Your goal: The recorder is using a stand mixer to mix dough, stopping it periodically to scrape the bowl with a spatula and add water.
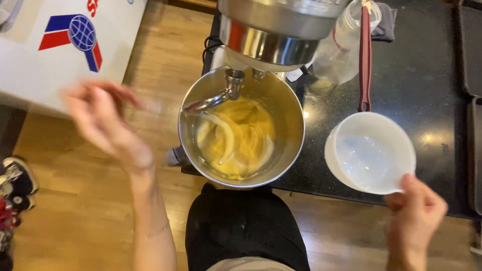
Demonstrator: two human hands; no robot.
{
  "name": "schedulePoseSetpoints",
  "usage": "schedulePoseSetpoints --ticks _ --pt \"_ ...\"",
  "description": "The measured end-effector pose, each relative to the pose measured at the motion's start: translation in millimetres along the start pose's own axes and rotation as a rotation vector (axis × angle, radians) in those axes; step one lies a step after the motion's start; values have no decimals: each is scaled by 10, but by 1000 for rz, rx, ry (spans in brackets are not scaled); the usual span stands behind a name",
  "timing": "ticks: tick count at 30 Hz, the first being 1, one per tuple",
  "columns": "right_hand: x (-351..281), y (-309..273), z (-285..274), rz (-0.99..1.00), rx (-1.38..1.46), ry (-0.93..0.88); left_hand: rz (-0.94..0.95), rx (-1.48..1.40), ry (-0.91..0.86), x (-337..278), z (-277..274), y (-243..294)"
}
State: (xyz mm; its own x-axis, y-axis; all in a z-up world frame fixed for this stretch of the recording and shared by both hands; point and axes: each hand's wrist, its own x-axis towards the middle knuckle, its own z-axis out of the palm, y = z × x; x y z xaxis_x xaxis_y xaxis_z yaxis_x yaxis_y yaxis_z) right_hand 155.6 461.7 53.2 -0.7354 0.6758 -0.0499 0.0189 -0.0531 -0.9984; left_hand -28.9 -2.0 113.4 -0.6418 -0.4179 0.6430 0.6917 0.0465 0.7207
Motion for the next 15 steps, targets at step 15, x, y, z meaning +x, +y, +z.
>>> schedulePoseSetpoints --ticks 15 --pt "-395 -1195 1330 -336 -608 -173 -744 342 -320 -797 -327 -325"
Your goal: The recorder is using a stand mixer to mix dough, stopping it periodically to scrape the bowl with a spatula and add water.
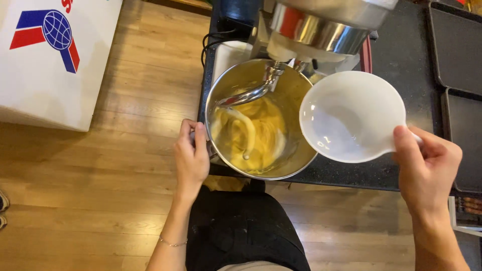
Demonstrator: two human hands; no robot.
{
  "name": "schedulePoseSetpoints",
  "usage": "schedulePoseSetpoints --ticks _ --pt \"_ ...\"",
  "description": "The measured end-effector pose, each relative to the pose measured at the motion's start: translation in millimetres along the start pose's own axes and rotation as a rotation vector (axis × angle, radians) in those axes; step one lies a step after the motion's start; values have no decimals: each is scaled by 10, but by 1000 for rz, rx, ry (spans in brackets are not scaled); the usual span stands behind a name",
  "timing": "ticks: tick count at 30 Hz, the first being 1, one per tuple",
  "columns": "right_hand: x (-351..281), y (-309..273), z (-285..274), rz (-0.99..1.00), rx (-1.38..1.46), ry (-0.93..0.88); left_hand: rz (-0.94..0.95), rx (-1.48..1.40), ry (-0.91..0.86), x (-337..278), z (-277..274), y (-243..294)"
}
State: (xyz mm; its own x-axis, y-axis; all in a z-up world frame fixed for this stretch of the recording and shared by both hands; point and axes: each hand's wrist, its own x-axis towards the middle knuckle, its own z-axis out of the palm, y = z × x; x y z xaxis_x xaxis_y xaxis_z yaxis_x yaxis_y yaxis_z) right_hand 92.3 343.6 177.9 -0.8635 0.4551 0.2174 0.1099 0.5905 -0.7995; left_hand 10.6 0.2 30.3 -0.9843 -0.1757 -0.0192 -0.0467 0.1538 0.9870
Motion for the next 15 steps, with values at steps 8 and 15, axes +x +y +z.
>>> schedulePoseSetpoints --ticks 8,15 --pt "-18 -395 169 -189 -278 -112 102 59 49 -5 8 -80" --pt "39 -478 218 -237 -340 -124 143 45 70 -4 5 -66"
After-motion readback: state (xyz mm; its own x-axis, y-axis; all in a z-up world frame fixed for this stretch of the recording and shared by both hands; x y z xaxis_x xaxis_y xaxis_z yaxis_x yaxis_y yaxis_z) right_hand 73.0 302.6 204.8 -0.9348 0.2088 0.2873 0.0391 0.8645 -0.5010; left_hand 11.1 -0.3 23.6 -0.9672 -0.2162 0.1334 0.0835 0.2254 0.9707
